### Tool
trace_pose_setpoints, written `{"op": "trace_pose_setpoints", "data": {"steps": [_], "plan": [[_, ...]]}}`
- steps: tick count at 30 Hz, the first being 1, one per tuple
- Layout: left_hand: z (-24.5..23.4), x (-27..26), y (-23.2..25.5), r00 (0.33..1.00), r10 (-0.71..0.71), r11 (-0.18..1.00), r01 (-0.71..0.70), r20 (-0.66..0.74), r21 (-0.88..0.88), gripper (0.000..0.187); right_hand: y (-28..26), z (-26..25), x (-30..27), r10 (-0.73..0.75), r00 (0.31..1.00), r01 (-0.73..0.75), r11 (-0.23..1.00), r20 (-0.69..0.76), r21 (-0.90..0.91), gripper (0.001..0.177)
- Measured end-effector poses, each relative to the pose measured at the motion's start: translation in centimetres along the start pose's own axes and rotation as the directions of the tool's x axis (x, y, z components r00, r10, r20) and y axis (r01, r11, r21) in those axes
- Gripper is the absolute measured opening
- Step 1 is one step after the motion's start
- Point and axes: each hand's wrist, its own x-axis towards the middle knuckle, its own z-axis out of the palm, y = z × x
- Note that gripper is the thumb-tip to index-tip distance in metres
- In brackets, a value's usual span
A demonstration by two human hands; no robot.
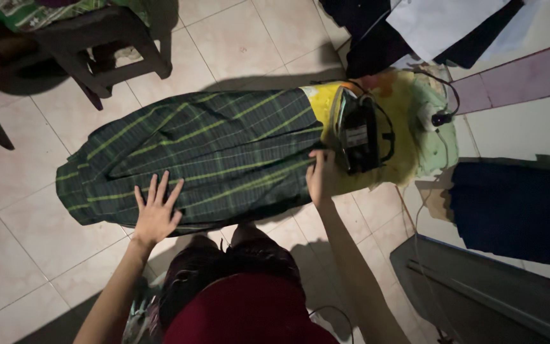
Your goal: The person irons a dark green plaid garment on a low ironing board using a steam iron. They repeatedly smooth the fabric with one hand while moving the iron with the other, adjusting the garment's position several times to cover different areas.
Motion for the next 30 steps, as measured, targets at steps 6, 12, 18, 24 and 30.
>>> {"op": "trace_pose_setpoints", "data": {"steps": [6,12,18,24,30], "plan": [[0.8,-0.2,0.5,0.996,-0.004,1.0,0.002,-0.084,-0.026,0.073,1.3,-0.4,-3.3,-0.044,0.999,0.044,0.998,-0.004,-0.043,0.043],[2.3,1.3,2.6,0.993,-0.039,0.99,0.054,-0.11,0.132,0.07,2.9,-0.9,-7.1,0.084,0.993,-0.082,0.996,-0.083,0.019,0.046],[2.9,3.3,5.2,0.995,-0.003,0.994,0.014,-0.102,0.11,0.077,5.9,1.5,-11.7,0.624,0.779,-0.564,0.74,-0.063,0.366,0.045],[3.4,4.5,6.5,0.995,-0.041,0.997,0.047,-0.095,0.065,0.08,10.0,3.1,-11.0,0.698,0.716,-0.602,0.6,0.022,0.527,0.041],[3.9,5.5,6.4,0.992,-0.064,0.993,0.074,-0.108,0.097,0.082,9.8,2.8,-7.2,0.686,0.726,-0.572,0.646,-0.054,0.505,0.033]]}}
